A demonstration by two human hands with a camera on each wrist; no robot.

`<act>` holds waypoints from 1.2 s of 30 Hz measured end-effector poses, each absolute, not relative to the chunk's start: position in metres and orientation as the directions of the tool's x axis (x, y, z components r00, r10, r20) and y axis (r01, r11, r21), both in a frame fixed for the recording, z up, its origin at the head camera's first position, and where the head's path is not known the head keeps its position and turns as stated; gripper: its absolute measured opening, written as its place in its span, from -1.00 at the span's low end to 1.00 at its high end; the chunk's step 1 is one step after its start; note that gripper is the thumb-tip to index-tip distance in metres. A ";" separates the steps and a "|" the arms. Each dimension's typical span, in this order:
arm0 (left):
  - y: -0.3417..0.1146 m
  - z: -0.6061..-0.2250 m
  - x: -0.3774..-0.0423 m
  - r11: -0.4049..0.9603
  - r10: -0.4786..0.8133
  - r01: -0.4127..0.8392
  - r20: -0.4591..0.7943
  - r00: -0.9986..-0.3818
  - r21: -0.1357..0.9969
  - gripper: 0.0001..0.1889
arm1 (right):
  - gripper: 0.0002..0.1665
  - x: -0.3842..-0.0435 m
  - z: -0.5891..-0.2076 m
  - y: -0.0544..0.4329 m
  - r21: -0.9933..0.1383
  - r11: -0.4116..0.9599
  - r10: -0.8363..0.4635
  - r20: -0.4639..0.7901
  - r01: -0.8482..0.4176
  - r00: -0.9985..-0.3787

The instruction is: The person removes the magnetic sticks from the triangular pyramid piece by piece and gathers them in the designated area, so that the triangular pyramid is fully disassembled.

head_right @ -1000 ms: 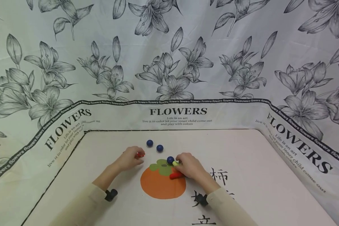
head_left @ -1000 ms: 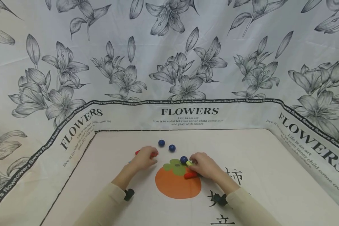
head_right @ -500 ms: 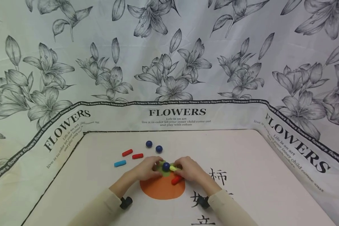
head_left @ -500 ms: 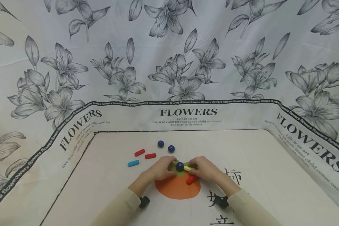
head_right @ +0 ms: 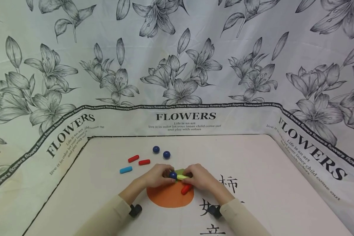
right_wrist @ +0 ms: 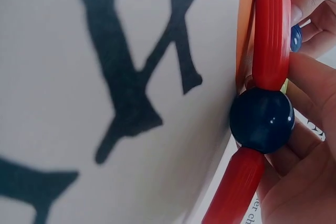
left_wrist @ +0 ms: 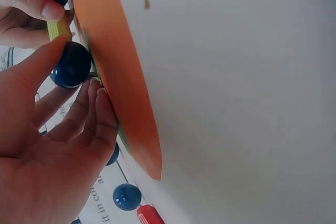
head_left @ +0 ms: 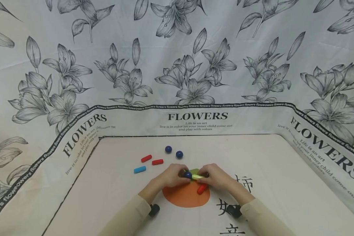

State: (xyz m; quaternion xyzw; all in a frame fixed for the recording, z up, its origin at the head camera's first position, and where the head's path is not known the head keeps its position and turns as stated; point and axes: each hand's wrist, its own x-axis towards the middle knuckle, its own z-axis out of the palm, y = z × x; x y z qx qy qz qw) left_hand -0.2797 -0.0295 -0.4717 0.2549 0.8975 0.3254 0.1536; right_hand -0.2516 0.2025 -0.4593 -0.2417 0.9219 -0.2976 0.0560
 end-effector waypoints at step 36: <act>-0.010 -0.456 -0.295 0.710 0.454 0.356 -0.008 -0.891 0.607 -0.65 | -0.90 -0.256 -0.457 0.203 -0.562 0.695 -0.507 0.056 -0.447 -0.860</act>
